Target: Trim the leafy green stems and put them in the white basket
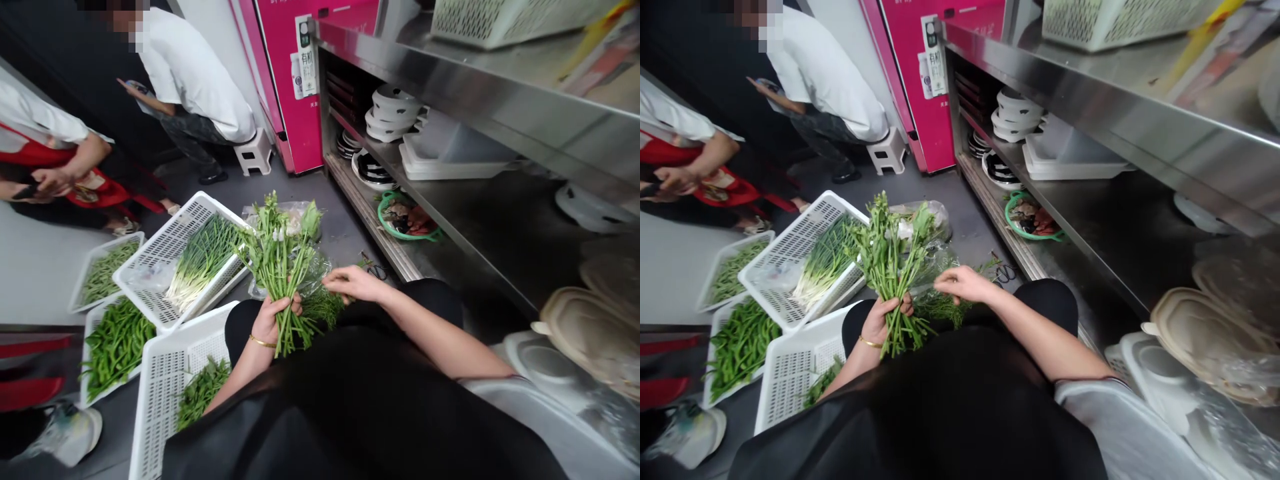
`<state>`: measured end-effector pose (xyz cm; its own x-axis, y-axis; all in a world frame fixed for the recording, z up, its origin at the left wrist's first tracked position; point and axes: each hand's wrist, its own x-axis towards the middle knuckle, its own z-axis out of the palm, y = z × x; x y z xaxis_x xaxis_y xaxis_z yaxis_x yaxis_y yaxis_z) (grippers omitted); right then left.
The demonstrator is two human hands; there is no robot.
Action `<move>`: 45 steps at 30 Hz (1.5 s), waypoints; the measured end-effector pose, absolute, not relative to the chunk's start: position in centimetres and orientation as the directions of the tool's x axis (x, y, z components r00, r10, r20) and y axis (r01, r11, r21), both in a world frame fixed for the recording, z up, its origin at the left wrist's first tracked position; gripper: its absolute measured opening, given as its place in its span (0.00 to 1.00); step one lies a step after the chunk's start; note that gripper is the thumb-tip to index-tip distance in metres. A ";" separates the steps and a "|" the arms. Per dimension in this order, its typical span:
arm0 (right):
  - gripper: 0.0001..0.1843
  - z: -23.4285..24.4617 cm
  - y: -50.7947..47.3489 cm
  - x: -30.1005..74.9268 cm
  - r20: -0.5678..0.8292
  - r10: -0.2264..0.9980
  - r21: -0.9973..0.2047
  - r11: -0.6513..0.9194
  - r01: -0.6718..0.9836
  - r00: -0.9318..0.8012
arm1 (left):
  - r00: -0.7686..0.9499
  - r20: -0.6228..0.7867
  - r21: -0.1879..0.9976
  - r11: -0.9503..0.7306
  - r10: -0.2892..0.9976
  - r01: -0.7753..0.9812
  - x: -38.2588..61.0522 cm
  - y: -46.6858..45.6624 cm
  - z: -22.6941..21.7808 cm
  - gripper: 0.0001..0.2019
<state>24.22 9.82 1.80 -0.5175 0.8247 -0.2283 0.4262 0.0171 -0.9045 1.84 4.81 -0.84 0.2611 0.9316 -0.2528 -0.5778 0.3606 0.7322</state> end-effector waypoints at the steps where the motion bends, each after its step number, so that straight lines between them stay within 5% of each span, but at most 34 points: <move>1: 0.21 2.0 10.2 23.1 -0.217 0.835 -0.942 -0.043 0.334 -0.506 | 0.270 -0.247 0.733 0.362 0.930 -0.575 2.1 4.8 -0.7 0.10; 6: 0.19 4.5 11.3 18.9 -0.091 0.917 -0.994 -0.061 0.089 -0.388 | 0.286 -0.201 0.736 0.337 0.937 -0.587 2.9 4.7 -0.3 0.10; 10: 0.16 5.3 10.9 18.1 0.007 0.932 -0.987 0.065 0.148 -0.361 | 0.310 -0.174 0.759 0.328 0.935 -0.562 2.4 4.4 -0.6 0.15; 18: 0.16 4.0 10.0 18.5 -0.099 0.928 -0.984 -0.037 0.174 -0.360 | 0.213 -0.241 0.753 0.320 0.947 -0.575 0.8 4.7 -1.3 0.08; 21: 0.14 4.9 9.9 19.8 -0.036 0.898 -0.940 0.119 0.320 -0.438 | 0.223 -0.227 0.781 0.314 0.948 -0.541 0.6 4.5 -0.9 0.08; 24: 0.10 7.1 10.2 22.6 0.219 0.862 -0.771 0.440 0.461 -0.458 | 0.230 -0.232 0.804 0.319 0.945 -0.502 0.4 4.2 -0.4 0.09; 28: 0.11 9.5 11.5 26.0 0.569 0.747 -0.489 0.643 0.590 -0.343 | 0.234 -0.258 0.822 0.340 0.937 -0.457 0.1 4.1 -0.3 0.09; 32: 0.12 9.6 13.6 26.5 0.492 0.525 -0.099 0.826 0.555 -0.695 | 0.264 -0.236 0.844 0.332 0.935 -0.421 0.4 4.2 -0.3 0.07; 34: 0.10 9.2 14.3 26.4 0.402 0.467 -0.037 0.868 0.495 -0.788 | 0.270 -0.212 0.850 0.314 0.939 -0.423 0.5 4.1 -0.1 0.07; 37: 0.10 8.5 14.5 27.0 0.354 0.491 -0.146 0.870 0.472 -0.796 | 0.261 -0.210 0.843 0.309 0.942 -0.441 0.5 3.8 0.3 0.10; 39: 0.10 8.1 14.3 27.7 0.388 0.580 -0.346 0.812 0.470 -0.716 | 0.254 -0.223 0.831 0.319 0.941 -0.455 0.3 3.6 0.6 0.13; 42: 0.10 7.0 13.9 28.6 0.371 0.768 -0.730 0.589 0.347 -0.522 | 0.212 -0.242 0.828 0.316 0.947 -0.463 0.2 3.5 1.1 0.14; 45: 0.10 5.5 13.8 28.8 0.226 0.906 -0.938 0.302 0.172 -0.359 | 0.149 -0.267 0.841 0.306 0.952 -0.445 0.4 3.6 1.6 0.13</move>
<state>28.77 13.82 5.46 -0.3592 0.9056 0.2255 0.1717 0.3016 -0.9378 0.41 3.55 1.59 0.1492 0.9519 -0.2675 -0.4453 0.3062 0.8414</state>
